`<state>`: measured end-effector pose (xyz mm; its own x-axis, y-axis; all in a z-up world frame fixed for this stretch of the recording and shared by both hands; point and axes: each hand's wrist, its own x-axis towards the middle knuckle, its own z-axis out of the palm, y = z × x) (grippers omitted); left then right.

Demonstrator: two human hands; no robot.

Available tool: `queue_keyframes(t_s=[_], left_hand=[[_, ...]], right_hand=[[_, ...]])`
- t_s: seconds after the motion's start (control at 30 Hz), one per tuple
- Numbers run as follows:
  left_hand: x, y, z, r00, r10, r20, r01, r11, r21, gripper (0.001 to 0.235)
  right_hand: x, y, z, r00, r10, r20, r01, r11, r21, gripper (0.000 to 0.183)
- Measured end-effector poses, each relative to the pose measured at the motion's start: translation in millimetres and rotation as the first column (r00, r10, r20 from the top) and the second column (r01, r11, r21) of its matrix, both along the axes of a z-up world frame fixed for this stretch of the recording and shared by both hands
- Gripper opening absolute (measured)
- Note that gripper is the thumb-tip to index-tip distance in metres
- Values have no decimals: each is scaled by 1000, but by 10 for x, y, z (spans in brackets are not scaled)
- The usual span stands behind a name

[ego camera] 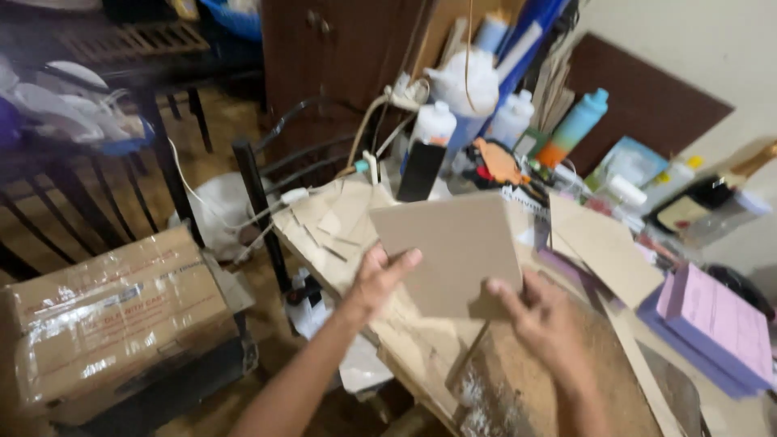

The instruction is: The person uses a utility knife to cut rectangular pieces of cardboard on a cutting mat. They repeatedly trim the edges of the cardboard, occasionally measure with a ruler, and inspect the cut edges by holding the pieces up.

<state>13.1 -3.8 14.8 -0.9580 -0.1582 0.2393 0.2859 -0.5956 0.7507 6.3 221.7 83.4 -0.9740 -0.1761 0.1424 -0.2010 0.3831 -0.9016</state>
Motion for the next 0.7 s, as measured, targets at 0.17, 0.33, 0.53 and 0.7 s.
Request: queue_keyframes(t_s=[0.17,0.33,0.53,0.7], left_hand=[[-329,-628,-621,976,140,-168,-199,887,-417,48],[0,-717,-479,999,36,6,-19,647,-762,22],[68,-686,-381,997,58,42,10,470,-883,27],[25,-711,-495,997,17,-76,-76,426,-901,32]], right_hand=[[-92,-74,381,974,161,-162,-13,746,665,19],[-208,-326,138,978,208,19,-152,641,752,15],[-276,-314,24,971,240,13,-141,525,839,13],[-234,-338,184,981,196,-5,-106,551,828,16]])
